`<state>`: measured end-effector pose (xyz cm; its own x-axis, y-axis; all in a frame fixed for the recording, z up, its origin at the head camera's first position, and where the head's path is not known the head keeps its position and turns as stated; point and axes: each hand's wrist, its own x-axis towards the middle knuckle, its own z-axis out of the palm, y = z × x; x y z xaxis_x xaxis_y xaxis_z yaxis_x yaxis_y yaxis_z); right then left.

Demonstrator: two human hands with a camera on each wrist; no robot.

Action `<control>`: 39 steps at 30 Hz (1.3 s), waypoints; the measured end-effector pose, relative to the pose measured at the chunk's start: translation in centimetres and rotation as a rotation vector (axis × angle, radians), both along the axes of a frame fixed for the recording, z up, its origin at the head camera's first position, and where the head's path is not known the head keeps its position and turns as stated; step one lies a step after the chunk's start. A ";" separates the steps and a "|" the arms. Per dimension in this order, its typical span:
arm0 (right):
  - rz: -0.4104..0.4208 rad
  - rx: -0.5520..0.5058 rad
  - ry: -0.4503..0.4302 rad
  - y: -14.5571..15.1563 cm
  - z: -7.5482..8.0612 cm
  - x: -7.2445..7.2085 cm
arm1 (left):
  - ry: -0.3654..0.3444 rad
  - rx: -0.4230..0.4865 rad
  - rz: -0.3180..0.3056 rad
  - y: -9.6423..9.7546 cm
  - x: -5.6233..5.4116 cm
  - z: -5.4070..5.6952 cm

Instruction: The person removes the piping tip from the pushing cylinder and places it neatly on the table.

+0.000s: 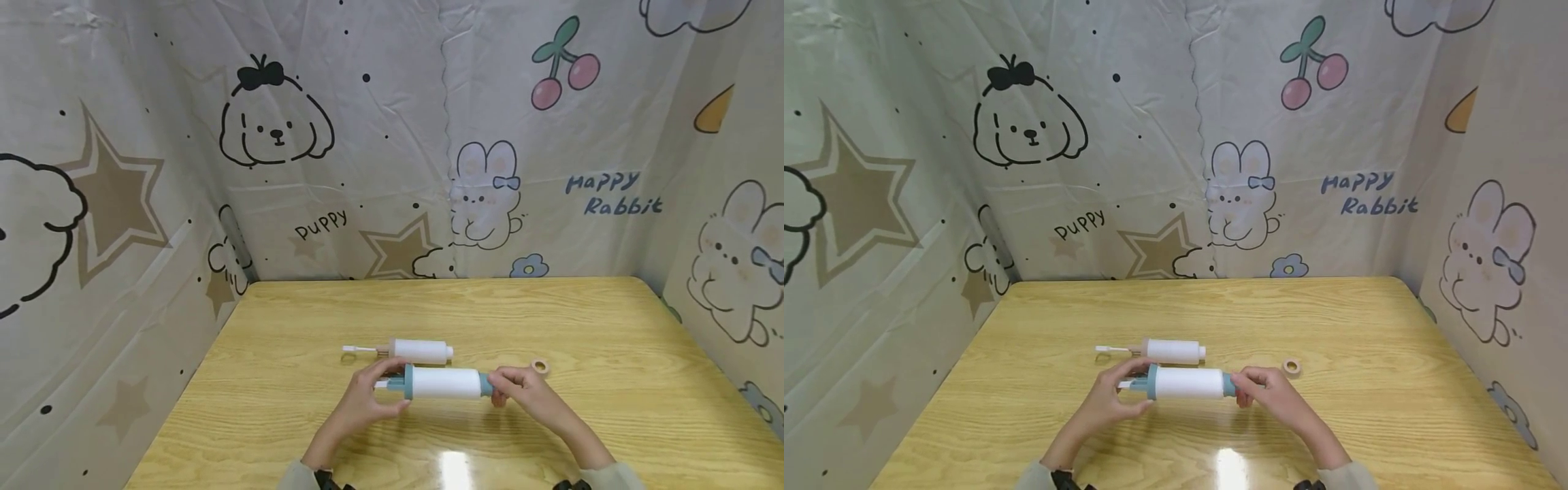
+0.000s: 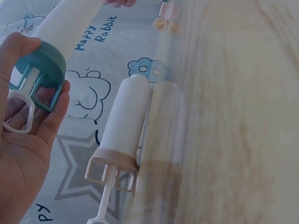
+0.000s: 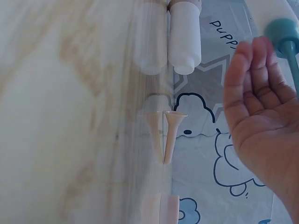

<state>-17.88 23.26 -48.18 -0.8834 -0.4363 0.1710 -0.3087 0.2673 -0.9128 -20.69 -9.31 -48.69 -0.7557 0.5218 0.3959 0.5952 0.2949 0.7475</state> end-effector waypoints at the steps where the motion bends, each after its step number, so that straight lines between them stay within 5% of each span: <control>1: 0.002 -0.009 -0.013 0.0 0.0 0.0 | -0.002 0.003 -0.002 0.0 0.0 0.0; 10: -0.091 0.023 0.052 -0.6 0.2 0.4 | -0.025 0.007 0.004 -0.1 0.1 0.1; 19: -0.127 0.061 0.404 -1.1 -0.3 0.5 | -0.041 -0.004 0.009 -0.1 -0.1 0.1; 23: -0.129 0.088 0.477 -1.3 -0.4 0.4 | -0.043 -0.005 0.012 -0.2 -0.1 0.1; 27: -0.123 0.060 0.415 -1.3 -0.2 0.5 | -0.041 0.000 0.014 -0.3 -0.1 0.0; 33: -0.146 0.050 0.140 -0.9 0.0 0.5 | -0.048 0.003 0.021 -0.3 0.0 0.0; 39: -0.097 0.045 0.047 -0.8 0.0 0.4 | -0.029 0.004 0.015 -0.4 0.0 0.0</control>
